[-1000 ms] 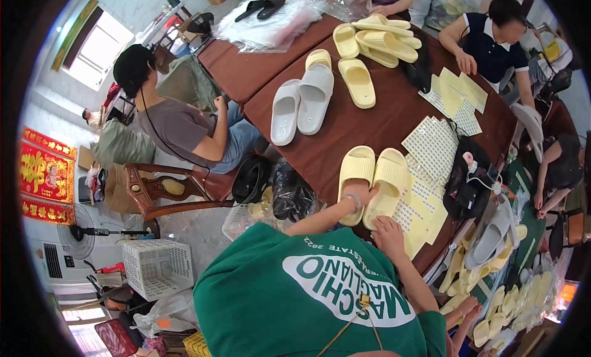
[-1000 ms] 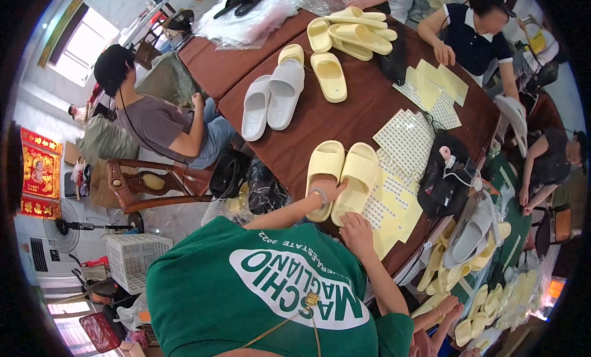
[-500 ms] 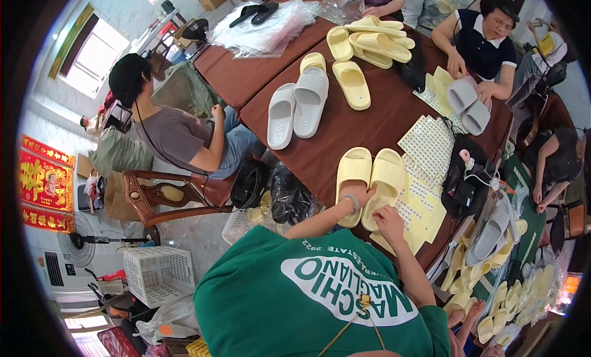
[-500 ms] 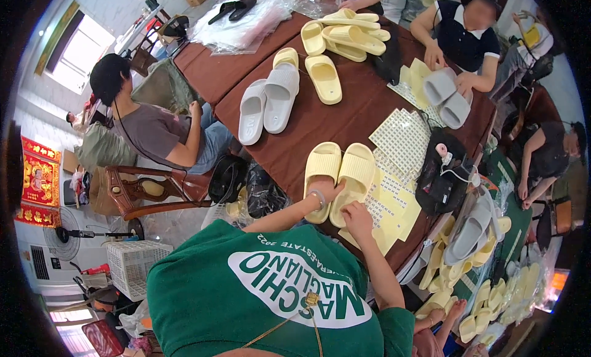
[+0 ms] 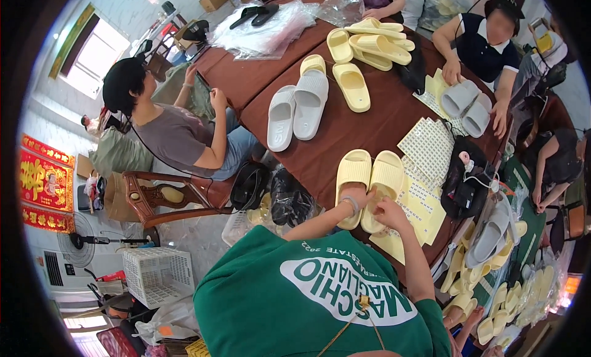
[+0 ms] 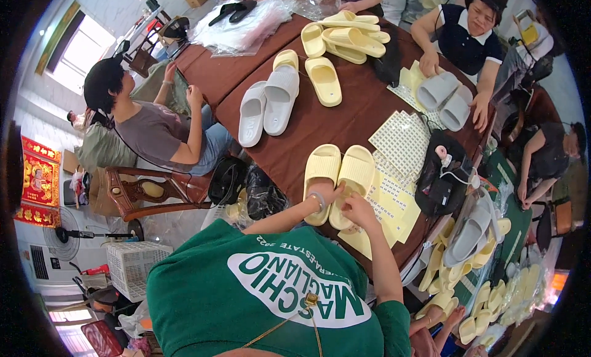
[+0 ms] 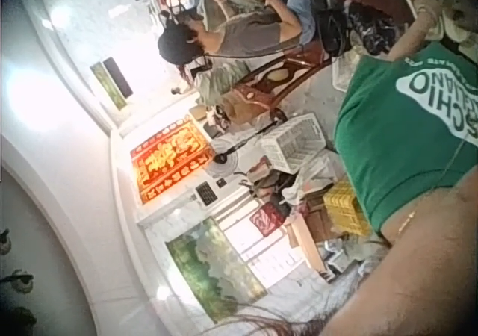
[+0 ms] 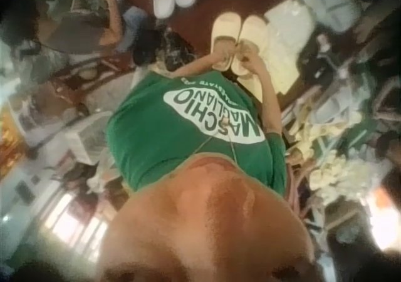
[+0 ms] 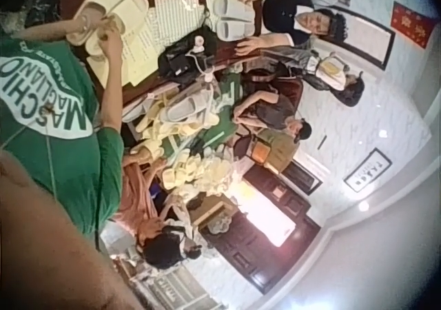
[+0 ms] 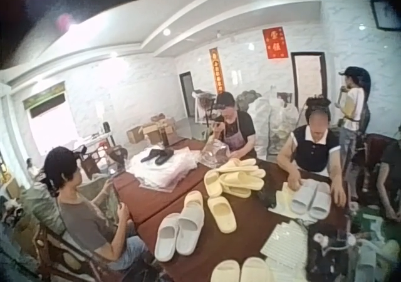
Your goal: Inspecting slippers and applying size or quality stickers to the soles before preparing them for bagging.
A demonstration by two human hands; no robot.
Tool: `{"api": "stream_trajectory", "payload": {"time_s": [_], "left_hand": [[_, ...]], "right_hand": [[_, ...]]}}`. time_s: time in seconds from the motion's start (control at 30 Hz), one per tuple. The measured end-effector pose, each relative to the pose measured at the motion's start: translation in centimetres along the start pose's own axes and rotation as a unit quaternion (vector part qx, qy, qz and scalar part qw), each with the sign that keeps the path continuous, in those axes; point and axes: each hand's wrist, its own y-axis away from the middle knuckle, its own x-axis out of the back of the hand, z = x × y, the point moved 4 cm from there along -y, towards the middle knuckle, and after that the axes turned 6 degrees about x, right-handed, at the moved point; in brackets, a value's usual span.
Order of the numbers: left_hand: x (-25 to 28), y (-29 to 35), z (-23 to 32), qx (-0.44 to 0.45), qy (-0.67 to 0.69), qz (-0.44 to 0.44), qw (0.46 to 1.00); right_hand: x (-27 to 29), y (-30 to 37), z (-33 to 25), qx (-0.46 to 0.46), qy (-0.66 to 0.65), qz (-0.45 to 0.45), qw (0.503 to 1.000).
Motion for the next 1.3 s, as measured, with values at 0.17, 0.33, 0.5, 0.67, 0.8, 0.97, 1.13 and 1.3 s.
{"api": "stream_trajectory", "payload": {"time_s": [0.17, 0.33, 0.5, 0.67, 0.8, 0.97, 1.13, 1.3], "left_hand": [[-0.4, -0.1, -0.3, -0.003, 0.007, -0.005, 1.0], [0.3, 0.1, 0.1, -0.017, -0.004, 0.003, 1.0], [0.2, 0.2, 0.1, -0.023, -0.009, 0.017, 1.0], [-0.3, -0.2, -0.1, -0.01, 0.006, 0.012, 1.0], [-0.6, -0.3, -0.3, -0.021, -0.004, 0.04, 0.999], [-0.2, -0.2, 0.0, -0.011, -0.013, -0.001, 1.0], [0.2, 0.2, 0.1, -0.007, -0.006, 0.022, 1.0], [-0.2, -0.1, -0.1, -0.021, -0.012, 0.033, 0.999]], "right_hand": [[-0.2, -0.2, 0.6, 0.018, -0.011, 0.017, 1.0], [-0.4, -0.3, 1.3, 0.012, -0.043, 0.007, 0.999], [0.1, -0.4, 1.1, 0.012, -0.084, -0.022, 0.996], [0.2, -0.2, 0.1, -0.005, -0.021, -0.022, 1.0], [-0.2, -0.2, 0.6, -0.001, -0.052, -0.021, 0.998], [-0.7, -0.2, 1.7, 0.008, -0.062, -0.013, 0.998], [-0.5, -0.1, 1.1, 0.02, -0.076, -0.008, 0.997], [-0.5, -0.1, 1.1, 0.01, -0.049, -0.012, 0.999]]}}
